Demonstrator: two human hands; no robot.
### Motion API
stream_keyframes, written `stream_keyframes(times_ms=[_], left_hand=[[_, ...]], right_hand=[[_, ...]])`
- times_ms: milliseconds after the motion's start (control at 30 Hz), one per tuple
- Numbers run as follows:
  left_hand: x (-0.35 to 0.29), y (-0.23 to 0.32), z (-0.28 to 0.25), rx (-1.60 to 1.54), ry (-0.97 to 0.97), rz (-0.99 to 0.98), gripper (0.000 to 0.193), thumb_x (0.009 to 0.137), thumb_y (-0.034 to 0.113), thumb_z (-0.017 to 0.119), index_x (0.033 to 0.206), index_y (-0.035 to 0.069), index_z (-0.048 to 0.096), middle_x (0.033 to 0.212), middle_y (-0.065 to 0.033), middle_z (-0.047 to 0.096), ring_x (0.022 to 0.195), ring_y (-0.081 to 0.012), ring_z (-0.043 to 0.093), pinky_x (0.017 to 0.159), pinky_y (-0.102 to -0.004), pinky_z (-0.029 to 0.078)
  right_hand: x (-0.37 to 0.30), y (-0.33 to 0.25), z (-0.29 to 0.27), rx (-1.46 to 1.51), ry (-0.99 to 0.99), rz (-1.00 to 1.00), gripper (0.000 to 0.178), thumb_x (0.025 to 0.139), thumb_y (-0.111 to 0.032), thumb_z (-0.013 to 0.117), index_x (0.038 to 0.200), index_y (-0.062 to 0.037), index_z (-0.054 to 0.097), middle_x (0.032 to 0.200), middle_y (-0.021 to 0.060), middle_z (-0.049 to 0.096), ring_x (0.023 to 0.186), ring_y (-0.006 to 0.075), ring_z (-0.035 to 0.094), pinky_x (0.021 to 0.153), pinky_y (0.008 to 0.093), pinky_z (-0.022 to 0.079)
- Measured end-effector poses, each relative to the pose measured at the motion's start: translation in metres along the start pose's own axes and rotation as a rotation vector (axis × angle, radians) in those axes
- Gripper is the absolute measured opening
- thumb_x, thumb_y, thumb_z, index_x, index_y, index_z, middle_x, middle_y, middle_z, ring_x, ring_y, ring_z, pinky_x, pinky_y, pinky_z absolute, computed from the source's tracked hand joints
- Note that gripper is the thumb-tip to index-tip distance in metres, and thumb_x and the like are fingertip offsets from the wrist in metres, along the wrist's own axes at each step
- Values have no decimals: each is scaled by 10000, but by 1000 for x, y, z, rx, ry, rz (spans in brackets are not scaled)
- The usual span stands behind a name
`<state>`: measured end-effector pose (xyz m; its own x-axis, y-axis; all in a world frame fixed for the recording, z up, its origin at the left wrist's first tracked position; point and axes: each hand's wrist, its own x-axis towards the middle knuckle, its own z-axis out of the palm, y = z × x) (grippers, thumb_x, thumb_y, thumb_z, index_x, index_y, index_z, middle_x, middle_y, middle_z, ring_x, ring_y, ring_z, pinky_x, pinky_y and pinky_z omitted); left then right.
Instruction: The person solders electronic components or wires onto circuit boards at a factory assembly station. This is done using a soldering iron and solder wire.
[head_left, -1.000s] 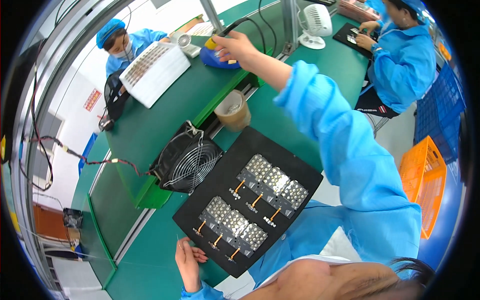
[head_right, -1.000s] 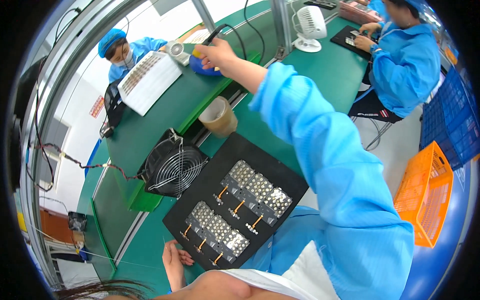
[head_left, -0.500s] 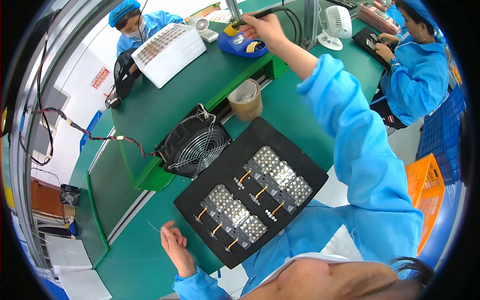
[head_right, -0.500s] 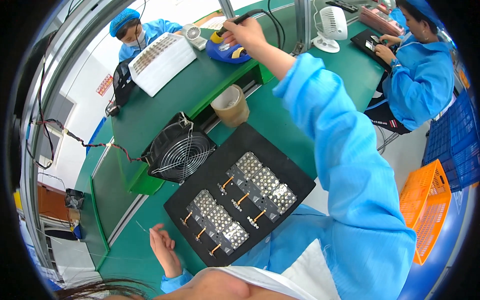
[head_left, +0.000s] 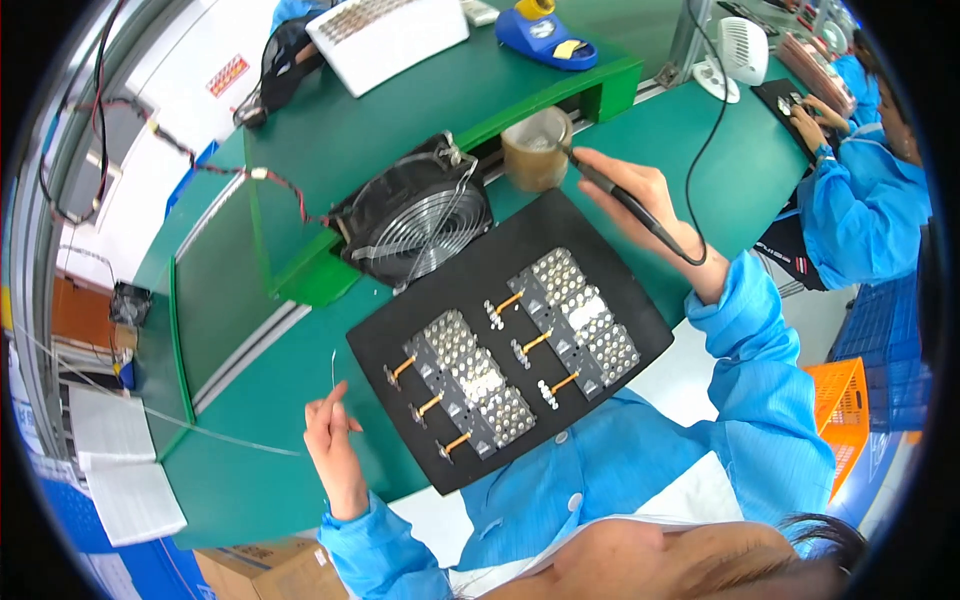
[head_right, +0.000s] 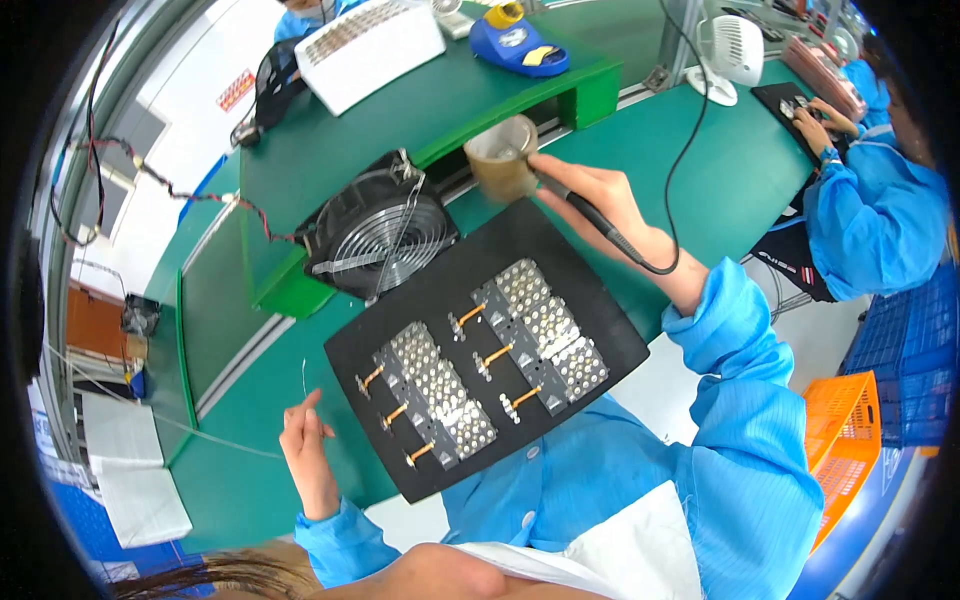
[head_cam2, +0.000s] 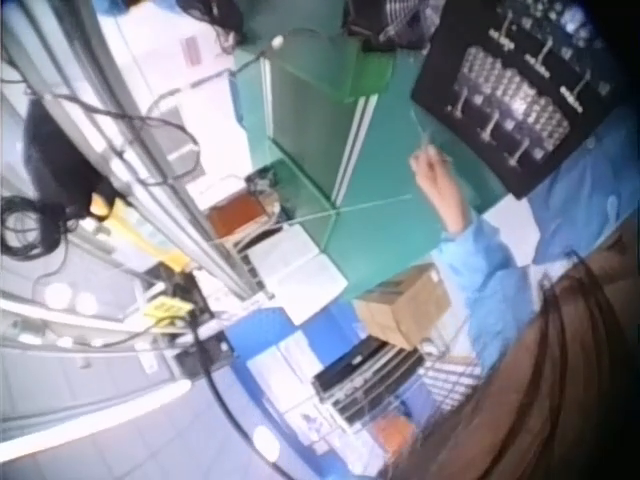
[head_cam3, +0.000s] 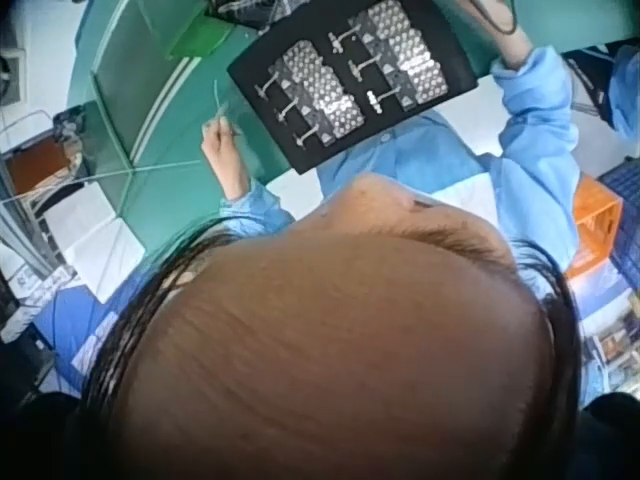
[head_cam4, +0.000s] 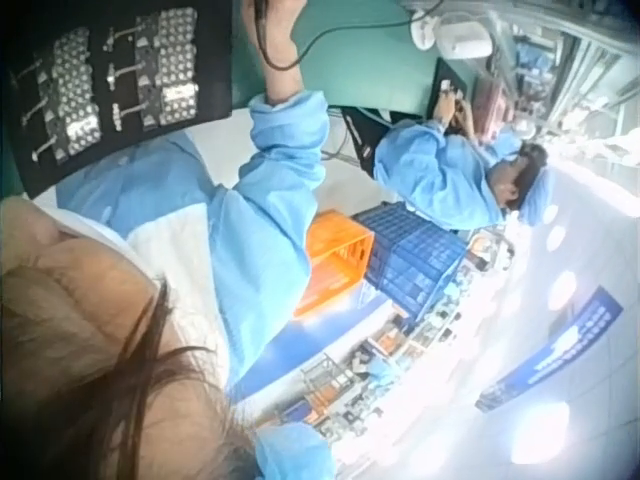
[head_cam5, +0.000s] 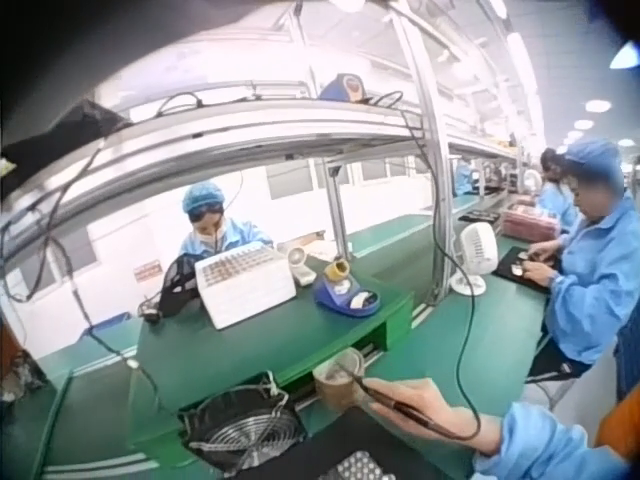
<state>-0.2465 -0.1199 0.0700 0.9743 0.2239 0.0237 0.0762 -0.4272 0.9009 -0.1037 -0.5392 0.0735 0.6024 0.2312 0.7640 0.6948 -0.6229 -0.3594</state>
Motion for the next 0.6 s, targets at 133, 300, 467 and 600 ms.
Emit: stream_keyframes(times_ms=[133, 300, 467, 600], left_hand=[[-8, -4, -1, 28, 68, -33, 200, 930, 66, 548, 1078, -21, 651, 790, 6, 446, 650, -69, 431, 578, -223, 365], [-8, -7, 6, -173, 170, -10, 43, 823, -27, 661, 862, -18, 645, 791, 10, 479, 670, -39, 428, 581, -188, 343], [-16, 3, 14, -42, 251, 112, 79, 770, -48, 682, 817, 6, 649, 851, 0, 500, 735, -80, 445, 619, -214, 365], [-12, 15, 24, 110, 239, 272, 110, 718, -77, 700, 779, 8, 666, 846, -40, 509, 745, -146, 517, 600, -257, 424]], right_hand=[[-7, 6, 5, -35, 21, -25, 418, 790, 34, 690, 1196, -21, 604, 957, 182, 673, 811, 285, 679, 688, 326, 528], [-11, -2, -6, -43, 3, 121, 358, 824, 10, 680, 1176, -23, 625, 948, 152, 695, 803, 180, 678, 683, 272, 518], [-4, -60, -13, 79, -184, -20, 333, 795, -68, 721, 1115, -11, 648, 919, 150, 694, 791, 249, 692, 697, 315, 537], [8, -98, 19, 485, -512, 18, 336, 764, -114, 743, 1062, 16, 656, 893, 154, 692, 768, 309, 686, 679, 349, 542]])
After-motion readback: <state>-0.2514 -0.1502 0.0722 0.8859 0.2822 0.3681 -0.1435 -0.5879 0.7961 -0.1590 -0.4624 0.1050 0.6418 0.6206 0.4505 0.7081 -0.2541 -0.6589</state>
